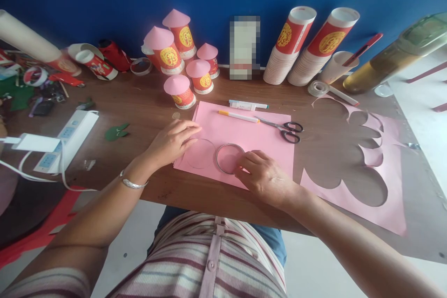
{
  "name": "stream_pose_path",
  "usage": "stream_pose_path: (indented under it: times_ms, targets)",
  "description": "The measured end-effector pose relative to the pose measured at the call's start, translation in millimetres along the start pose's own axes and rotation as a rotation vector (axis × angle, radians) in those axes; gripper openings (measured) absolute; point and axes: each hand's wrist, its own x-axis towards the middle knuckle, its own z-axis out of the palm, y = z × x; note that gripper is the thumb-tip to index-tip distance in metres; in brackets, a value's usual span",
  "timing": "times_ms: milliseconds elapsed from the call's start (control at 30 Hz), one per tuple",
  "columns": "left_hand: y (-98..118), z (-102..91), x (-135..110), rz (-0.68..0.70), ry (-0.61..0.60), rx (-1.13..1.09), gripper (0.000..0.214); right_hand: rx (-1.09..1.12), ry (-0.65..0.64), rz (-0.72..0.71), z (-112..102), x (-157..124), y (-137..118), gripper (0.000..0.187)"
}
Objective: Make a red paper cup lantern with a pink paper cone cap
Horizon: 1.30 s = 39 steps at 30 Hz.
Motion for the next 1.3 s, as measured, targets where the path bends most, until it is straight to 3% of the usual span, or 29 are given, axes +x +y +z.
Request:
stream_pose_path:
  times_ms: [367,733,867,1067,1167,1300]
  targets:
    - [-1,1.5,-1,-0.002,0.011,0.005,0.029,0.066,0.069,0.04,-3,0,3,0.012]
    - [-2,-0.8,0,0.015,0.014,0.032,0.028,0.154,0.174,0.233,-15,-4,58,0.018]
    - [-4,1.3,0,0.016,0.017,0.021,0.031,0.259,0.066,0.201,-9,-6,61,0.044]
    - [-5,3.0,0,0.007,0.027,0.004,0.03,0.386,-0.084,0.147,6,-6,43,0.078]
    - [-5,2.7,0,0.012,0.026,0.016,0.029,0.419,-0.084,0.13,12,-4,39,0.085]
    - [-4,2.4,0,-0.002,0.02,0.001,0.03,0.429,-0.093,0.142,14,0,38,0.081]
